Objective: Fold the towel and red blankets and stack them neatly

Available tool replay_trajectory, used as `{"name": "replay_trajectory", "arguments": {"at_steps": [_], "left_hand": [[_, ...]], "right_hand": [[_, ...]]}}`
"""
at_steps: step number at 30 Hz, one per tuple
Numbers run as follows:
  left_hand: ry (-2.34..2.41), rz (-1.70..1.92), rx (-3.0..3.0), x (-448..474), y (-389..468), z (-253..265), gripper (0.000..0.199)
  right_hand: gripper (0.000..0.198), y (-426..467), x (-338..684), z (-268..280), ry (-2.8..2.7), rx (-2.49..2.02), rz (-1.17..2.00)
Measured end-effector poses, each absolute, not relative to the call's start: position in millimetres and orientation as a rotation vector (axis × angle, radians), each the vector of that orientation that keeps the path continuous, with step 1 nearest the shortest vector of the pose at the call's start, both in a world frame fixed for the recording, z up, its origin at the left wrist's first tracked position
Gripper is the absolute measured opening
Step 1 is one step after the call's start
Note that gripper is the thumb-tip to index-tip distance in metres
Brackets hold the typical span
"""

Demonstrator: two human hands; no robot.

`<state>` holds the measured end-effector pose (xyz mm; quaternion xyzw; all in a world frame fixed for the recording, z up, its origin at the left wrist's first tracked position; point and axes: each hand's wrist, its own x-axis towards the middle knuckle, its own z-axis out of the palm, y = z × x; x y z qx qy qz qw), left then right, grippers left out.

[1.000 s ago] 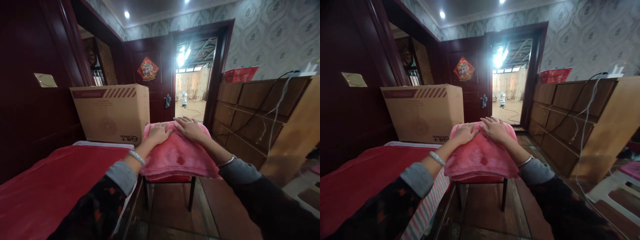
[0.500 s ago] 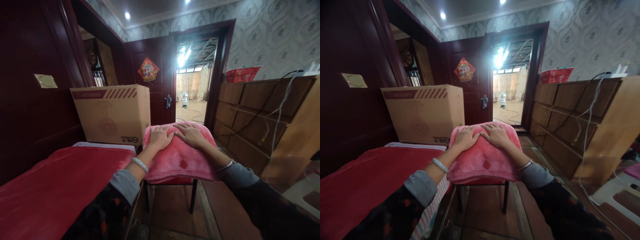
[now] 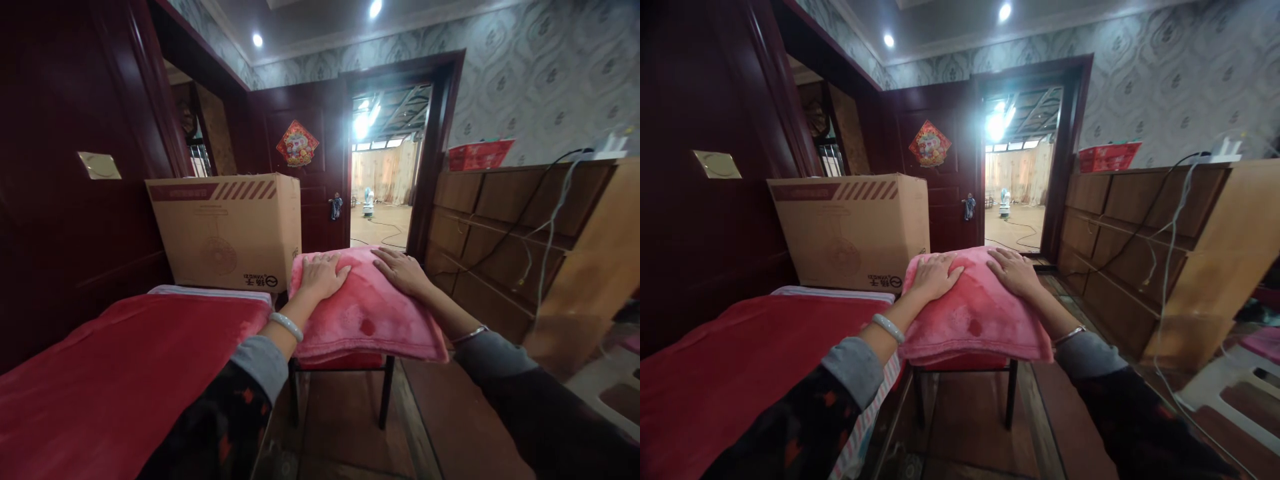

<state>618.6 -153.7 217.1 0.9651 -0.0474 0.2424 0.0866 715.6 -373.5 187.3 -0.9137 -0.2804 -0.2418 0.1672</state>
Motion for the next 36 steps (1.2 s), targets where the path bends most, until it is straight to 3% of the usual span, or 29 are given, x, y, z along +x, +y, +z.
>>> {"name": "replay_trajectory", "arguments": {"at_steps": [3, 6, 9, 14, 28, 36], "left_hand": [[-0.138, 0.728, 2.864, 622, -152, 215, 0.049], [-0.154, 0.738, 2.852, 625, -150, 212, 0.049], [-0.161, 0.743, 2.863, 626, -149, 212, 0.051], [-0.163, 0.778, 2.895, 627, -150, 212, 0.054], [-0.177, 0.726, 2.914, 617, -145, 228, 0.057], [-0.001, 0.775, 2.992, 608, -132, 226, 0.042]], "right_hand": [[0.055, -395, 729, 187, -0.674, -2.571, -0.594], [0.05, -396, 730, 200, -0.544, -2.589, -0.708], [0.05, -373, 715, 213, -0.695, -2.562, -0.859], [0.051, -335, 694, 205, -1.034, -2.574, -0.852], [0.053, -336, 699, 196, -1.024, -2.579, -0.868], [0.05, -332, 689, 212, -1.013, -2.674, -0.766]]}}
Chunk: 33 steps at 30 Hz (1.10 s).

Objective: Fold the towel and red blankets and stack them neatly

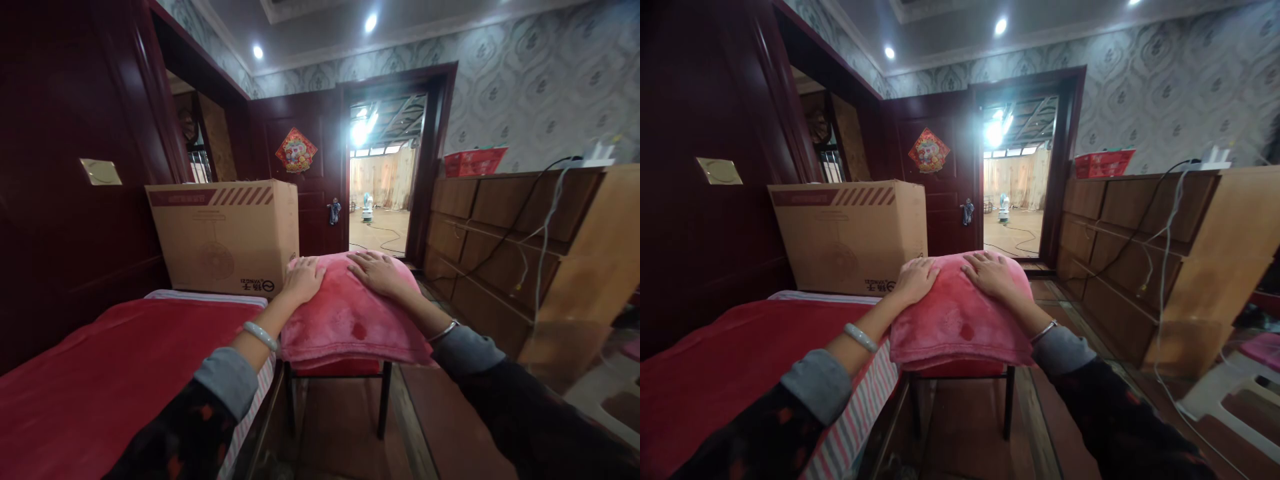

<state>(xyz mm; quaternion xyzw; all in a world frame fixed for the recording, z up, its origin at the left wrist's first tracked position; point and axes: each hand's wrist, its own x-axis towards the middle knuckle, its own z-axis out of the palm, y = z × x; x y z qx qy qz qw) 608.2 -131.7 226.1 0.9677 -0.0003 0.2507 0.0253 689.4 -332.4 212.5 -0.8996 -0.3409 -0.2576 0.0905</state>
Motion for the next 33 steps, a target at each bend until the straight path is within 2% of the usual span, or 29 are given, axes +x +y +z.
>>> {"name": "replay_trajectory", "arguments": {"at_steps": [7, 14, 21, 25, 29, 33], "left_hand": [[-0.177, 0.76, 3.014, 612, -149, 218, 0.048], [-0.151, 0.679, 3.035, 612, -152, 212, 0.053], [-0.169, 0.72, 3.014, 608, -168, 210, 0.058], [-0.523, 0.759, 3.015, 571, -192, 179, 0.062], [-0.955, 0.508, 2.873, 504, -207, 137, 0.054], [-0.969, 0.374, 2.707, 436, -189, 109, 0.049]], "right_hand": [[0.051, -301, 671, 228, -1.103, -2.688, -0.671], [0.053, -338, 698, 203, -0.845, -2.725, -0.772], [0.053, -340, 700, 203, -0.812, -2.732, -0.762], [0.053, -341, 696, 206, -0.863, -2.728, -0.753], [0.055, -344, 694, 209, -0.815, -2.741, -0.704], [0.057, -345, 687, 210, -0.789, -2.752, -0.663]]}}
